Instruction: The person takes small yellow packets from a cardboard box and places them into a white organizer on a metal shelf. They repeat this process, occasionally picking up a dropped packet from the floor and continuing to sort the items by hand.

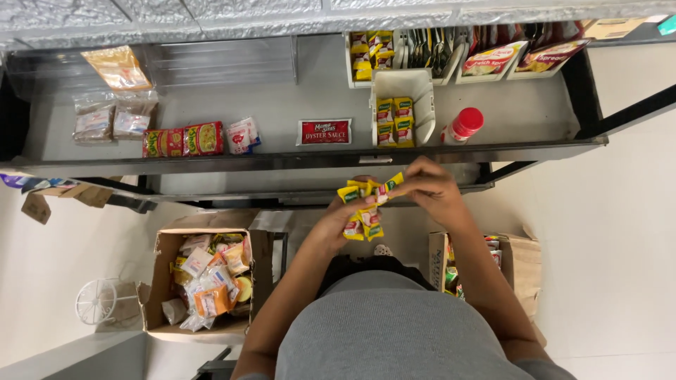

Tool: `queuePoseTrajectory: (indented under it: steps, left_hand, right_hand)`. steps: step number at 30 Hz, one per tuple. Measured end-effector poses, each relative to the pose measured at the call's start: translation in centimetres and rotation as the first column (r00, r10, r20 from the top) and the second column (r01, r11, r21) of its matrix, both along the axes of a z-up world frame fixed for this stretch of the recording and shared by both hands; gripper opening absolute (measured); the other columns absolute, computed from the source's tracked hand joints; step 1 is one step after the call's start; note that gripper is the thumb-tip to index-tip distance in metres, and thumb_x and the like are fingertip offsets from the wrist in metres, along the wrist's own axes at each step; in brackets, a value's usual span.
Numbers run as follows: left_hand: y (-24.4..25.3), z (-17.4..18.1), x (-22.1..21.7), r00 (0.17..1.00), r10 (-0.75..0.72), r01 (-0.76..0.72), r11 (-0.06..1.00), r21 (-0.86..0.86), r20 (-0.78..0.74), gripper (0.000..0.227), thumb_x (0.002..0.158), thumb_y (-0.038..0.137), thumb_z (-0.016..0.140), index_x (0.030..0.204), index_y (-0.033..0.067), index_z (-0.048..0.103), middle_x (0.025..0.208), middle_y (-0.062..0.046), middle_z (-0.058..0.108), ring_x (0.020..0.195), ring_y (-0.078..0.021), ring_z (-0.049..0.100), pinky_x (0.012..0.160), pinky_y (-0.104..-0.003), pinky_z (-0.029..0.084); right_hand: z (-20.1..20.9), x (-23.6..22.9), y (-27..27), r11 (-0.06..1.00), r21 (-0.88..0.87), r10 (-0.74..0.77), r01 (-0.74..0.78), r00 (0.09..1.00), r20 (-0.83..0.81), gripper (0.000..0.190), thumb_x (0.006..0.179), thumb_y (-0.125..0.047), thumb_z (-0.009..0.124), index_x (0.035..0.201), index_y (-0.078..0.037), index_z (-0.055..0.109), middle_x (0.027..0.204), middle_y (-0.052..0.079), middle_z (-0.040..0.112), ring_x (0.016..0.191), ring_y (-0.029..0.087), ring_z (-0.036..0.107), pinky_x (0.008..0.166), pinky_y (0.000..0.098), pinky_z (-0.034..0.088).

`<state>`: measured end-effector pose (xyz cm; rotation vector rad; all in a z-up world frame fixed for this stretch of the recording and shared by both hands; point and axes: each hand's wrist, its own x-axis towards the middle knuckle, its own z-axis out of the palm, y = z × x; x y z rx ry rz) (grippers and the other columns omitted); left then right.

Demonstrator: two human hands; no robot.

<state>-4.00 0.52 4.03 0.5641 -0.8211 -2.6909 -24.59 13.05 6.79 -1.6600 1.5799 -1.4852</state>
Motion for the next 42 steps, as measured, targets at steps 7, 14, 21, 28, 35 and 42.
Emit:
queuePoseTrajectory:
  steps: [7, 14, 21, 28, 35, 42]
  left_hand:
    - [0.7, 0.6, -0.7, 0.989, 0.145, -0.144, 0.989, -0.044, 0.000, 0.041, 0.087, 0.005, 0.075, 0.125, 0.0118, 0.059, 0.104, -0.008, 0.068, 0.077, -0.0190, 0.069, 0.066, -0.033, 0.058]
    - [1.0, -1.5, -1.8, 0.965, 0.259, -0.252, 0.961, -0.115, 0.050, 0.040, 0.088, 0.003, 0.077, 0.124, 0.0116, 0.060, 0.108, -0.008, 0.069, 0.081, -0.0162, 0.069, 0.067, -0.033, 0.059]
    - [0.7, -2.2, -2.0, 0.967, 0.229, -0.228, 0.974, -0.023, 0.108, 0.040, 0.088, 0.010, 0.075, 0.124, 0.0138, 0.059, 0.105, -0.009, 0.071, 0.076, -0.0210, 0.070, 0.061, -0.038, 0.060]
    - [0.2, -0.3, 0.2, 0.955, 0.280, -0.279, 0.960, -0.023, 0.096, 0.040, 0.089, 0.009, 0.074, 0.126, 0.0156, 0.059, 0.106, -0.008, 0.070, 0.075, -0.0203, 0.069, 0.063, -0.039, 0.061]
    - [-0.9, -2.5, 0.1, 0.926, 0.356, -0.362, 0.932, 0.024, 0.124, 0.042, 0.090, 0.009, 0.073, 0.128, 0.0149, 0.057, 0.108, -0.010, 0.070, 0.078, -0.0230, 0.070, 0.065, -0.038, 0.059]
    - [-1.5, -1.9, -0.9, 0.928, 0.372, -0.372, 0.927, 0.047, -0.001, 0.038, 0.097, 0.016, 0.069, 0.132, 0.0155, 0.055, 0.111, -0.010, 0.069, 0.081, -0.0225, 0.069, 0.067, -0.038, 0.059]
  right_hand:
    - [-0.7, 1.6, -0.8, 0.997, 0.037, 0.053, -0.063, 0.970, 0.236, 0.024, 0.094, 0.012, 0.067, 0.111, -0.003, 0.073, 0.113, 0.004, 0.064, 0.104, 0.014, 0.063, 0.082, 0.0283, 0.050]
    - [-3.4, 2.4, -2.8, 0.996, -0.017, -0.062, 0.083, 0.853, 0.519, 0.034, 0.100, 0.009, 0.065, 0.128, -0.004, 0.052, 0.117, 0.003, 0.061, 0.111, 0.013, 0.062, 0.095, 0.0293, 0.053]
    - [-1.7, -3.3, -11.7, 0.860, 0.062, -0.476, 0.507, 0.840, -0.261, 0.029, 0.093, -0.001, 0.077, 0.118, -0.006, 0.063, 0.105, 0.014, 0.067, 0.087, 0.030, 0.068, 0.079, 0.0380, 0.054]
    - [-2.2, -4.4, -14.3, 0.880, -0.136, -0.462, 0.454, 0.760, -0.457, 0.051, 0.069, 0.000, 0.079, 0.118, 0.001, 0.063, 0.120, 0.027, 0.059, 0.108, 0.050, 0.056, 0.086, 0.0518, 0.049]
    - [-4.0, -3.5, -12.0, 0.929, 0.008, -0.316, 0.370, 0.806, -0.501, 0.041, 0.077, 0.010, 0.059, 0.116, 0.000, 0.068, 0.122, 0.022, 0.065, 0.116, 0.044, 0.059, 0.097, 0.0478, 0.051]
    - [0.3, 0.2, -7.2, 0.957, 0.050, -0.274, 0.287, 0.945, -0.181, 0.038, 0.086, 0.008, 0.061, 0.121, -0.006, 0.069, 0.112, 0.013, 0.066, 0.098, 0.027, 0.067, 0.085, 0.0350, 0.056]
